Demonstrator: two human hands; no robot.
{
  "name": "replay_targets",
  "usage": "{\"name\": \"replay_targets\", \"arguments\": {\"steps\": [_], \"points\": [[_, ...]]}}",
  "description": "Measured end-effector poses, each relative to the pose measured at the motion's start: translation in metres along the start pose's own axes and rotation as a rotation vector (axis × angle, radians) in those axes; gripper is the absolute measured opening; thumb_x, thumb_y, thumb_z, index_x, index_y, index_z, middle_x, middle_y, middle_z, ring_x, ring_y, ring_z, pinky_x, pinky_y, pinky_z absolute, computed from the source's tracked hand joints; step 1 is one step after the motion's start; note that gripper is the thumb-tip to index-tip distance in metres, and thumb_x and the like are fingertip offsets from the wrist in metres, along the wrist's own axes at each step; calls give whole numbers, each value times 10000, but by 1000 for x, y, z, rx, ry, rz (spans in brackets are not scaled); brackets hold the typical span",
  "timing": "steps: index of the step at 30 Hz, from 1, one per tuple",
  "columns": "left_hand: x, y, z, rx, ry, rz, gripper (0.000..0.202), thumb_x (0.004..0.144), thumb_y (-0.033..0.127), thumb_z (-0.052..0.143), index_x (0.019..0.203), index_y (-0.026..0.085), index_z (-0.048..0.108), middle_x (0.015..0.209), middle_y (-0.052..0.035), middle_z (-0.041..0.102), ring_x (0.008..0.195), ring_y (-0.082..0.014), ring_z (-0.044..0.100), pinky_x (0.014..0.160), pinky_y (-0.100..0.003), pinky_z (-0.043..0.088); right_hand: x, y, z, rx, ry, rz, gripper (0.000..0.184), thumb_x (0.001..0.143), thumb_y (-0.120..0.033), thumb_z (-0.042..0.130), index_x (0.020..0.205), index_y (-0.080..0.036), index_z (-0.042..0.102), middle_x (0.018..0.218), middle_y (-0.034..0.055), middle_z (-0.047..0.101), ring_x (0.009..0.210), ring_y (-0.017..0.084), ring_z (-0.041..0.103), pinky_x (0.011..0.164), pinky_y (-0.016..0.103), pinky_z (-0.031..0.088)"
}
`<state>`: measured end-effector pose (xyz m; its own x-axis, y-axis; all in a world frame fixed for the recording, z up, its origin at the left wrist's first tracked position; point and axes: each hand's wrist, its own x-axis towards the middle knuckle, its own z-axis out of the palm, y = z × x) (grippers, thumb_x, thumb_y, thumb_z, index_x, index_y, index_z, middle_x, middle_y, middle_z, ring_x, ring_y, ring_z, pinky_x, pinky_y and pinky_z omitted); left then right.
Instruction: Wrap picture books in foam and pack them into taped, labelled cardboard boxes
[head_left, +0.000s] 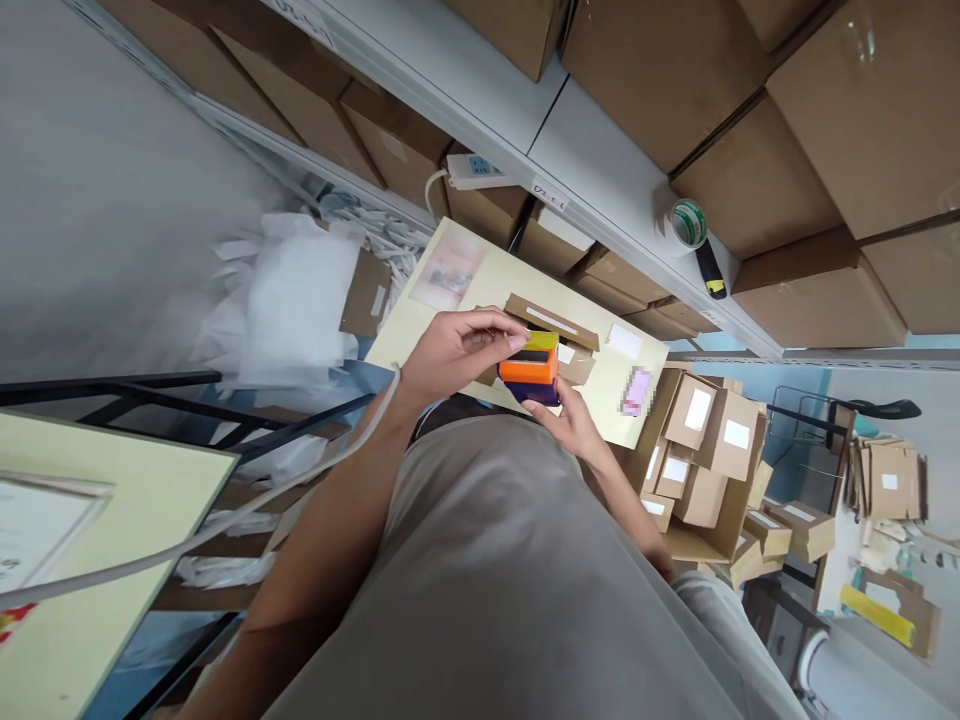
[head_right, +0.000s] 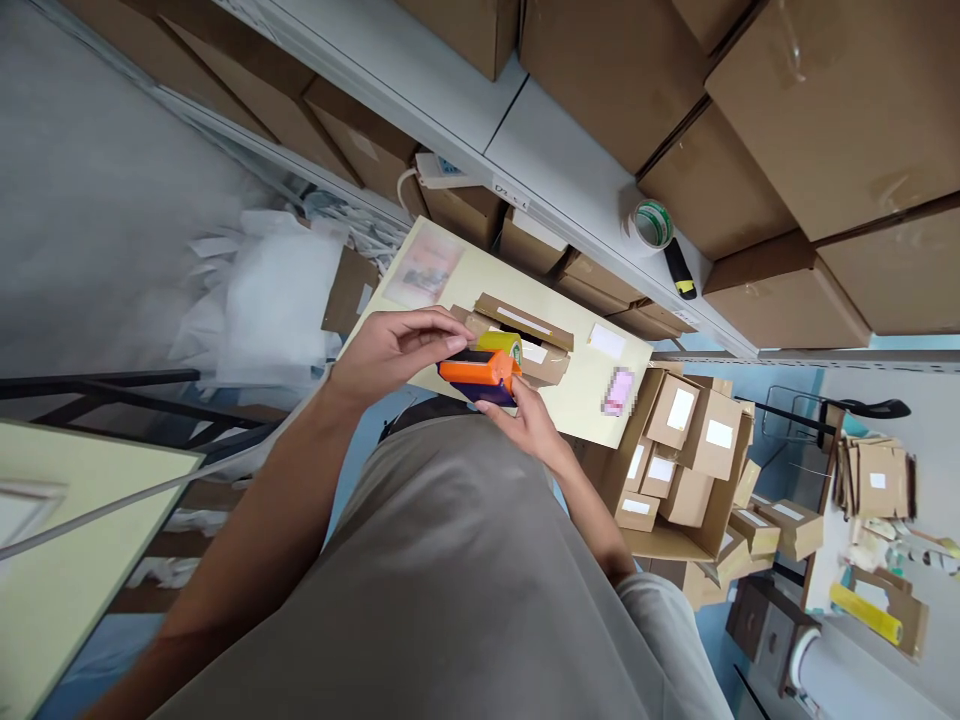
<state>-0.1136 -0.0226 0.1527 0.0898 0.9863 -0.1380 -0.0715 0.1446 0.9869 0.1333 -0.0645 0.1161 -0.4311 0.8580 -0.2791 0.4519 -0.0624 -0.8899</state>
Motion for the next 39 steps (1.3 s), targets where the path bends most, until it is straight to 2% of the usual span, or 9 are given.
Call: {"name": "replay_targets", "arguments": {"steps": [12,16,19,23,28,30,33,36,39], "points": [[4,-12,-8,185,-116,-43,486,901,708,835,956,227,871,987,-91,795,947,-242,753,891,-343,649,-5,13,-21,-200,-64,-51,507,1116,-600,675,1483,-253,704,1373,132,806,1236,322,749,1124,461,610],[4,-15,-2,230,-77,-73,515,896,733,820,946,222,860,961,-78,798,874,-216,720,822,-323,625,-3,14,-26,-204,-68,-32,473,1081,-574,699,1412,-237,731,1295,124,819,1157,318,752,1066,456,618],[5,-24,5,245,-11,-85,491,886,712,823,931,224,855,932,-69,806,787,-194,669,751,-310,593,-1,15,-26,-195,-63,56,434,1017,-559,736,1294,-227,768,1146,83,825,997,289,742,973,428,630],[8,-48,11,265,68,-92,418,886,640,813,920,226,857,884,-72,805,740,-199,631,697,-316,546,5,18,-20,-104,-72,205,499,989,-675,718,1181,-219,782,1003,37,805,914,263,718,913,387,626],[-2,-76,17,259,131,-102,334,876,560,815,893,227,831,868,-67,797,758,-211,653,754,-330,558,5,26,-23,-108,-149,251,565,978,-770,694,1089,-223,780,951,31,796,881,261,729,877,377,613],[-9,-83,16,226,202,-127,304,873,534,812,879,230,819,858,-60,790,761,-211,661,765,-333,574,2,30,-37,-158,-213,270,564,967,-788,709,1033,-232,776,890,27,782,821,251,719,829,370,605],[-9,-93,10,161,335,-183,271,861,493,828,898,225,815,887,-56,797,796,-215,697,798,-337,614,-2,32,-73,-190,-313,344,591,945,-818,741,970,-228,761,856,40,797,776,237,728,763,352,601],[6,-104,7,36,389,-224,271,809,451,877,893,205,799,913,-62,794,838,-222,720,836,-357,657,8,26,-114,-153,-390,449,649,893,-843,800,961,-199,752,879,74,828,758,217,759,700,314,604],[28,-119,15,-167,439,-292,295,774,422,904,876,186,759,878,-46,748,847,-193,714,895,-365,682,38,12,-150,-180,-399,446,674,849,-835,862,968,-179,762,864,80,830,725,190,752,658,279,591]]}}
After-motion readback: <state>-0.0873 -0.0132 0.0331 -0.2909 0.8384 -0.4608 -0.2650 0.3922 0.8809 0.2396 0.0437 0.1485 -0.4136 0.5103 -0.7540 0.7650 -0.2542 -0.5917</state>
